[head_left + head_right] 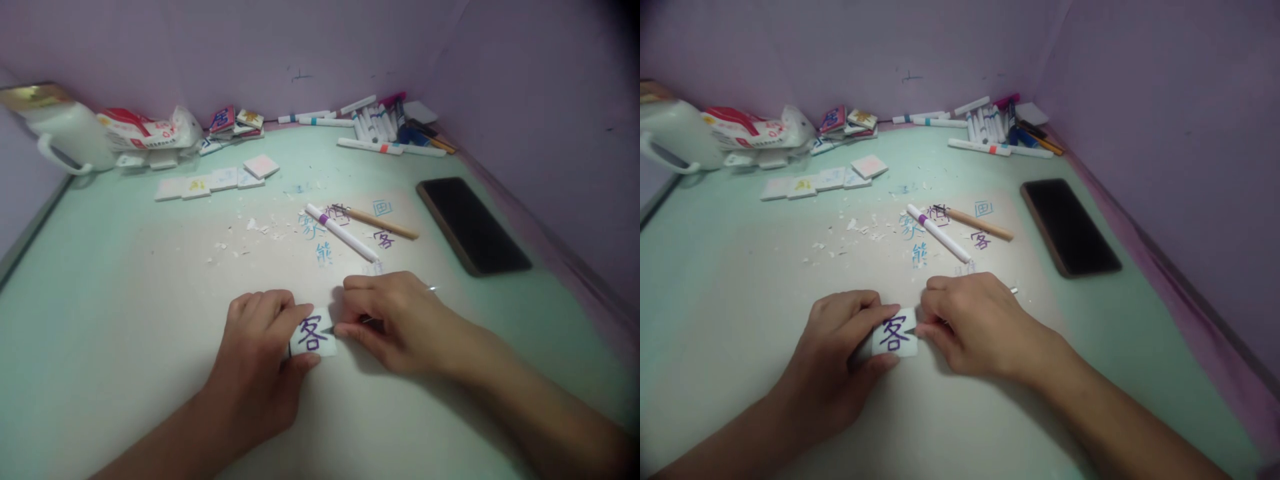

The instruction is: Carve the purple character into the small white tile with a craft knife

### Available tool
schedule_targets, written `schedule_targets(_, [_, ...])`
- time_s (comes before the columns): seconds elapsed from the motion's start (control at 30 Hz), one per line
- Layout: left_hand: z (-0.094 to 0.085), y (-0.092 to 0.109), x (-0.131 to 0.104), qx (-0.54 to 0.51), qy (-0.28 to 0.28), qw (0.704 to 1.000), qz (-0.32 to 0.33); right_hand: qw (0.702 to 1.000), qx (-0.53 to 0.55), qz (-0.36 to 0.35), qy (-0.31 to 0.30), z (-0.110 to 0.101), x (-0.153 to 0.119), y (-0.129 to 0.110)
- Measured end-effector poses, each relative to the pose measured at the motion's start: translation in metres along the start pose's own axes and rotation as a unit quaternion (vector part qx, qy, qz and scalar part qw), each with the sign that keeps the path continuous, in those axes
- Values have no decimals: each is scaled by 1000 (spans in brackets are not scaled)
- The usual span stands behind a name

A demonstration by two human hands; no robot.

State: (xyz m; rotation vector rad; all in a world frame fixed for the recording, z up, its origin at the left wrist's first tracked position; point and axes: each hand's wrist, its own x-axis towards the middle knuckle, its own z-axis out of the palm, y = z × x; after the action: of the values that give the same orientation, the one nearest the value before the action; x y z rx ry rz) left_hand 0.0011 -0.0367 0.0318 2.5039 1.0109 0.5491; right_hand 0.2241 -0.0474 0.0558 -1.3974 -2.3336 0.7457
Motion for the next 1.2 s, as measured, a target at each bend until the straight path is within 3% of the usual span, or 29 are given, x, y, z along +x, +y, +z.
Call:
schedule_targets(0.17, [0, 0, 0, 0, 0, 1000, 8, 1000, 0, -1, 18, 3, -4, 0])
schedule_targets(0.4, [1, -1, 0, -4, 6, 1000, 4, 993, 40, 28, 109, 10, -14, 4])
schedule_targets(0.63, [3, 1, 0, 3, 9, 1000, -13, 992, -2, 37, 123, 17, -14, -3])
schedule_targets(1.0, [2, 2, 0, -11, 17, 1000, -1, 995, -37, 28, 88, 12, -10, -5])
schedule_targets(1.2, [0, -1, 3, -30, 6, 999, 28, 999, -34, 7, 37, 3, -4, -4])
